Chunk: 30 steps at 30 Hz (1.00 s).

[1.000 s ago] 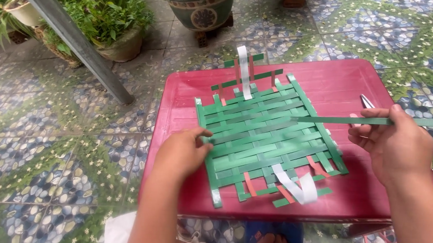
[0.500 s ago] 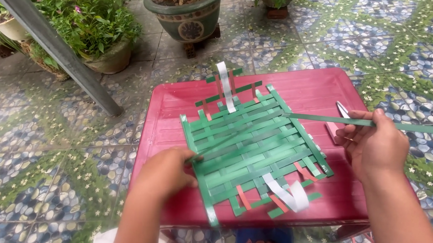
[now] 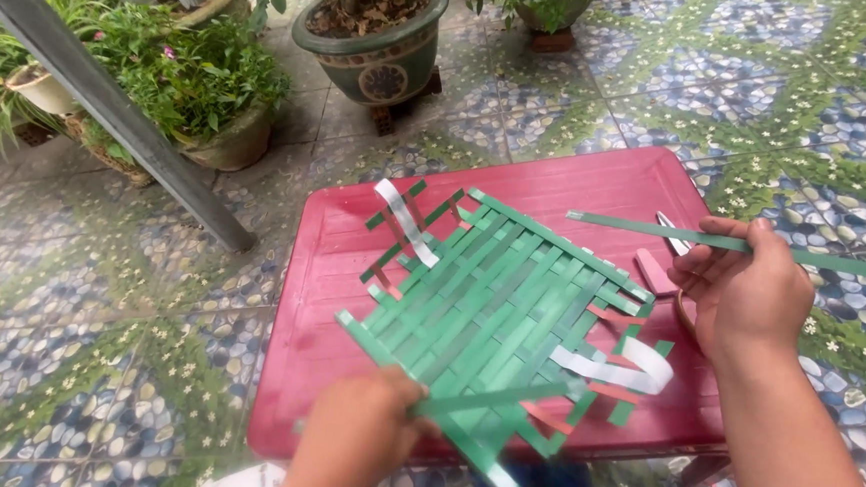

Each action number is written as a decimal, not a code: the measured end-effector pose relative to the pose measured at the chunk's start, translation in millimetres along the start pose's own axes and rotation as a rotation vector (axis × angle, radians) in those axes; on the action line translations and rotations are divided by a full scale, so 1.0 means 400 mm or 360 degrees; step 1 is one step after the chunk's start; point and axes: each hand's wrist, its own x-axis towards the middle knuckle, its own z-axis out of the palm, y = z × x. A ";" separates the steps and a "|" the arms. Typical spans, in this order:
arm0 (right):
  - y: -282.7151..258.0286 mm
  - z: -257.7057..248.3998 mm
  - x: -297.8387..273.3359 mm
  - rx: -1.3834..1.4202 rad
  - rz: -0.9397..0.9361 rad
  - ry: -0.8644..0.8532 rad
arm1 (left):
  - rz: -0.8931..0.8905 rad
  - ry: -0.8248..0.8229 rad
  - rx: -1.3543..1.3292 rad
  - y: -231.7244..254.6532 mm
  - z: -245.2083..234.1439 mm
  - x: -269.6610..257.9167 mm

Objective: Weaving and securing green and white plastic strips to create a mat on a small red stool.

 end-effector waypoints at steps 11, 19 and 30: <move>-0.005 -0.008 -0.004 -0.0082 -0.0056 -0.0004 | 0.0502 0.0491 0.0055 0.083 0.134 -0.020; -0.001 -0.001 0.000 0.0085 0.0092 0.0035 | 0.0598 0.0752 -0.0068 0.077 0.121 -0.026; 0.033 -0.012 0.028 0.0072 0.0205 -0.0071 | 0.0478 0.0698 -0.0044 0.093 0.139 -0.038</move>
